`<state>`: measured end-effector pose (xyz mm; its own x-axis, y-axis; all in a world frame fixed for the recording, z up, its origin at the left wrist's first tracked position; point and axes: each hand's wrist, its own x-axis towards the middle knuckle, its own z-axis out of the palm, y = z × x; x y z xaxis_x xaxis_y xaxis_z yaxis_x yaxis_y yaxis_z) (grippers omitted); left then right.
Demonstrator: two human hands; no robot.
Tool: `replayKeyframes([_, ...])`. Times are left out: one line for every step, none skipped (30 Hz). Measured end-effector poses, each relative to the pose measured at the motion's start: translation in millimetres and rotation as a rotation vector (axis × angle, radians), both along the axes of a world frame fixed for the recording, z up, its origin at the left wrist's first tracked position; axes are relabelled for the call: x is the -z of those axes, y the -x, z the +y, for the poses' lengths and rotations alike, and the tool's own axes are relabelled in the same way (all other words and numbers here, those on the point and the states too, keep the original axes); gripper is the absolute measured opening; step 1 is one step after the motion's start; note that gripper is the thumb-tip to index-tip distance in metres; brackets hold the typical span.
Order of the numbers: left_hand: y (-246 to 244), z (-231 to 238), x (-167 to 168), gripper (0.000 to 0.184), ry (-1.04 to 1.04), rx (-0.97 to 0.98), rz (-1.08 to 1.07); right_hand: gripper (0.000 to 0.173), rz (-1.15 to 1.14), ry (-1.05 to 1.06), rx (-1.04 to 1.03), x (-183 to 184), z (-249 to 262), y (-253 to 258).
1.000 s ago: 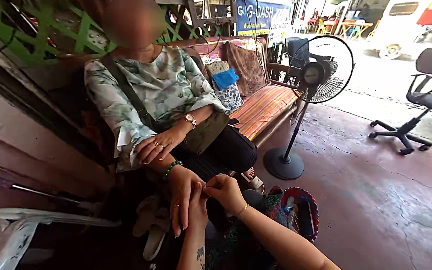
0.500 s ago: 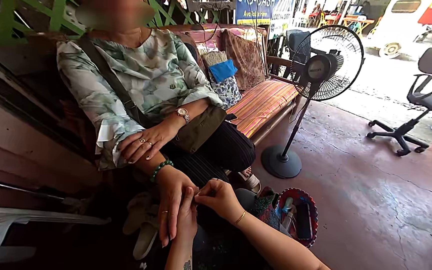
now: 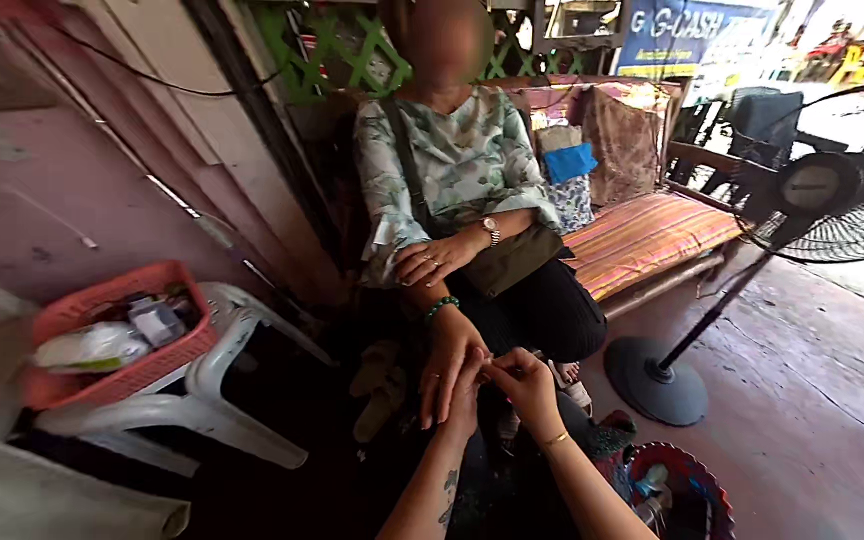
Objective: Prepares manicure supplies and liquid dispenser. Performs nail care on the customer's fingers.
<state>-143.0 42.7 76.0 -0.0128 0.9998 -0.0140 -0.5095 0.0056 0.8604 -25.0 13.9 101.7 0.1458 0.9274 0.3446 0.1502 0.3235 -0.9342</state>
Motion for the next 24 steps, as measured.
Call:
replayKeyframes([0, -1, 0, 0.012, 0.006, -0.008, -0.014, 0.008, -0.042, -0.022, 0.01, 1, -4, 0])
replayKeyframes([1, -2, 0, 0.011, 0.008, -0.014, -0.025, 0.006, -0.058, -0.029, 0.012, 0, -7, -1])
replayKeyframes([1, -2, -1, 0.01, 0.008, -0.017, -0.032, 0.006, -0.041, -0.013, 0.004, -1, -6, -2])
replayKeyframes([0, -1, -1, 0.01, 0.014, -0.021, -0.037, 0.007, 0.005, 0.029, -0.013, -3, -3, -2])
replayKeyframes([0, -2, -1, 0.011, 0.023, -0.025, -0.038, 0.009, 0.07, 0.081, -0.029, -5, 1, -2])
replayKeyframes([-1, -2, 0, 0.011, 0.027, -0.022, -0.039, 0.012, 0.127, 0.12, -0.043, -5, 3, -3])
replayKeyframes([-1, -2, 1, 0.011, 0.033, -0.02, -0.044, 0.013, 0.152, 0.133, -0.05, -5, 4, -4])
replayKeyframes([-2, -2, 1, 0.011, 0.041, -0.017, -0.051, 0.012, 0.129, 0.107, -0.043, -4, 2, -5])
replayKeyframes([-2, -3, 1, 0.01, 0.048, -0.016, -0.057, 0.009, 0.067, 0.053, -0.037, -2, -2, -5])
replayKeyframes([-1, -3, 0, 0.01, 0.05, -0.016, -0.062, 0.007, -0.013, -0.006, -0.022, -2, -4, -5])
replayKeyframes([-1, -2, -2, 0.011, 0.044, -0.011, -0.055, 0.006, -0.075, -0.042, -0.003, -4, -4, -4])
replayKeyframes([0, -1, -5, 0.013, 0.028, -0.002, -0.034, 0.006, -0.092, -0.036, 0.002, -8, -3, -2])
replayKeyframes([1, -2, -8, 0.015, 0.014, 0.012, -0.002, 0.007, -0.051, 0.01, -0.007, -13, -2, -1])
replayKeyframes([2, -2, -10, 0.017, -0.002, 0.026, 0.036, 0.01, 0.052, 0.083, -0.028, -17, 0, 0])
replayKeyframes([3, -3, -11, 0.017, -0.008, 0.033, 0.054, 0.011, 0.178, 0.157, -0.056, -19, 1, 0])
replayKeyframes([3, -4, -11, 0.015, -0.002, 0.032, 0.057, 0.013, 0.277, 0.198, -0.07, -17, 0, 1])
replayKeyframes([3, -5, -10, 0.014, 0.011, 0.036, 0.048, 0.012, 0.301, 0.184, -0.062, -13, -2, 1])
replayKeyframes([2, -5, -11, 0.013, 0.022, 0.03, 0.03, 0.009, 0.234, 0.121, -0.044, -10, -5, 1])
replayKeyframes([2, -5, -12, 0.012, 0.025, 0.031, 0.013, 0.007, 0.106, 0.037, -0.017, -7, -7, 1])
replayKeyframes([1, -6, -13, 0.011, 0.03, 0.03, -0.007, 0.005, -0.017, -0.031, 0.014, -6, -9, 2])
replayKeyframes([1, -7, -13, 0.01, 0.029, 0.032, -0.025, 0.004, -0.067, -0.055, 0.038, -7, -10, 3])
replayKeyframes([1, -6, -13, 0.01, 0.019, 0.034, -0.03, 0.005, -0.025, -0.027, 0.041, -7, -8, 4])
replayKeyframes([0, -5, -11, 0.011, 0.008, 0.033, -0.022, 0.007, 0.09, 0.045, 0.025, -7, -5, 4])
replayKeyframes([0, -5, -10, 0.011, -0.001, 0.034, -0.019, 0.008, 0.234, 0.124, -0.003, -7, -4, 4])
